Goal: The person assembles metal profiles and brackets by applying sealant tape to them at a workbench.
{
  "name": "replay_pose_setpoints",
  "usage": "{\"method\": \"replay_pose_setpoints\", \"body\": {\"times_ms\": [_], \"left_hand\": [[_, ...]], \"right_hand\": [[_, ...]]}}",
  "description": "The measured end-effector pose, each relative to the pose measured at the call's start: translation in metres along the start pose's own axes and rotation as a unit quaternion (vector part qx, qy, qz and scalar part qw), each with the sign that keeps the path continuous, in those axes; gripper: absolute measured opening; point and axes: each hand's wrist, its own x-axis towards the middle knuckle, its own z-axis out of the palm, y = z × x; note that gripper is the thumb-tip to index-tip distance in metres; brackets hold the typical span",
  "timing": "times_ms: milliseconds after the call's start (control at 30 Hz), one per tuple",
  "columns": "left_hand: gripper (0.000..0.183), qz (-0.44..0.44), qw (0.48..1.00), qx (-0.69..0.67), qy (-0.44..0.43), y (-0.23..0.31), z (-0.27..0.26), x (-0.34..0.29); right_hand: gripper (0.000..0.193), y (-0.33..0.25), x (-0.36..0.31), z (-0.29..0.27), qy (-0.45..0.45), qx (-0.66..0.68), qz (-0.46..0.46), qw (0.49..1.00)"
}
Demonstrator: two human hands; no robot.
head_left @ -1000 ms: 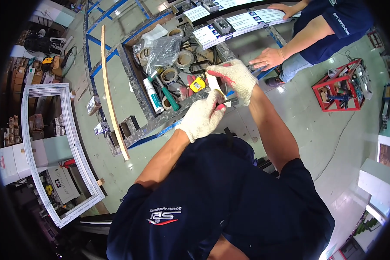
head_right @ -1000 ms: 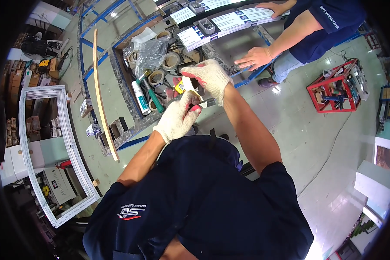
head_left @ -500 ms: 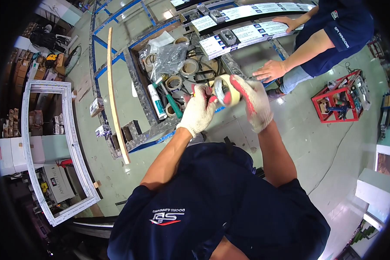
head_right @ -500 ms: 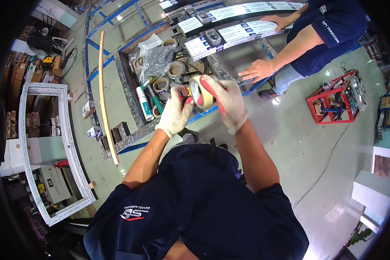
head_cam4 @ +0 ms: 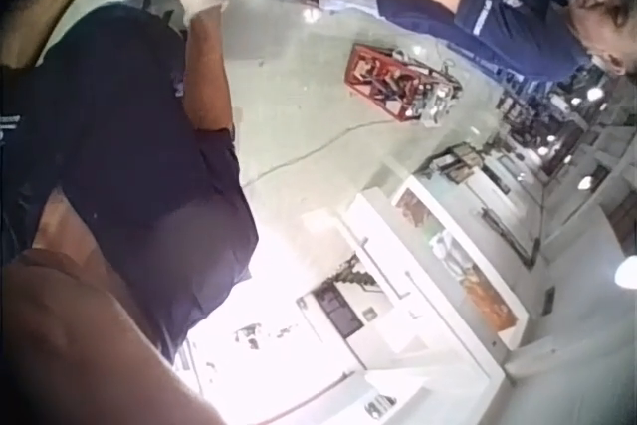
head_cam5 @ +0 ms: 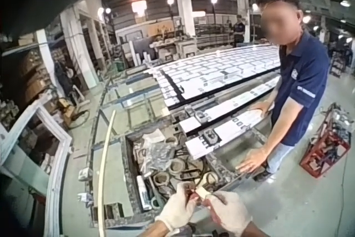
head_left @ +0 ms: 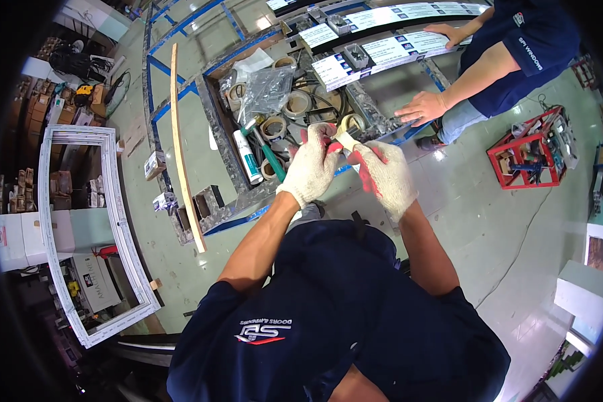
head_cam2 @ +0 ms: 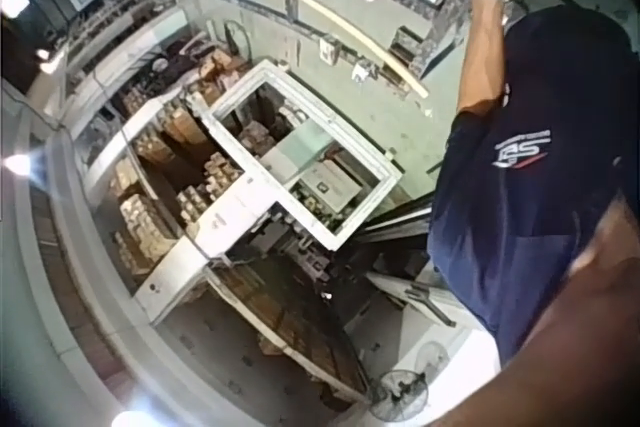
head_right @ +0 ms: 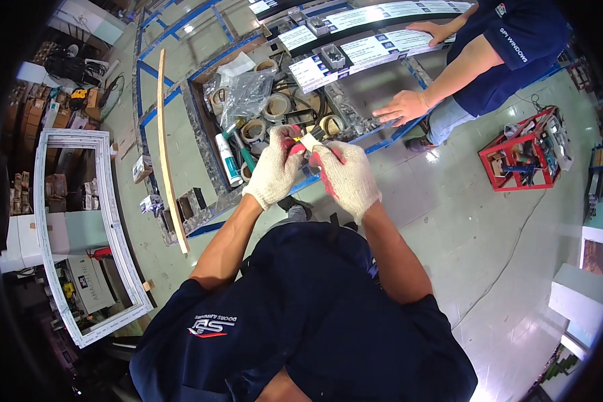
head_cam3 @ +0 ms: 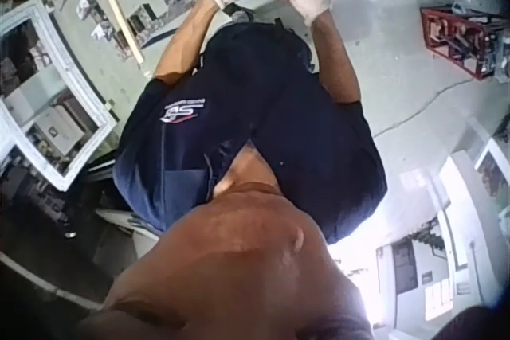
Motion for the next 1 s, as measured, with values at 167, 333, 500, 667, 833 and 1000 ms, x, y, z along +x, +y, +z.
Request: {"method": "replay_pose_setpoints", "body": {"times_ms": [167,333,500,667,833,1000], "left_hand": [[0.037,0.026,0.999,0.017,0.044,0.003,0.010,-0.003],[0.036,-0.165,0.908,-0.385,-0.030,0.022,-0.002,-0.005],[0.028,-0.243,0.793,-0.556,-0.054,0.023,-0.001,-0.003],[0.025,-0.260,0.777,-0.571,-0.057,0.031,0.003,-0.014],[0.024,-0.237,0.828,-0.506,-0.050,0.037,-0.002,-0.014],[0.021,-0.209,0.856,-0.471,-0.033,0.054,-0.005,-0.016]], "right_hand": [[0.034,0.006,-0.001,-0.001,0.080,-0.150,-0.100,0.980],[0.033,0.011,-0.002,-0.004,0.076,-0.103,-0.056,0.990],[0.027,0.020,0.001,-0.002,0.085,-0.077,-0.106,0.988],[0.024,0.021,0.004,0.001,0.093,-0.038,-0.096,0.990],[0.021,0.021,0.005,0.002,0.056,0.057,-0.042,0.996],[0.021,0.020,0.004,0.003,0.048,0.037,-0.087,0.994]]}}
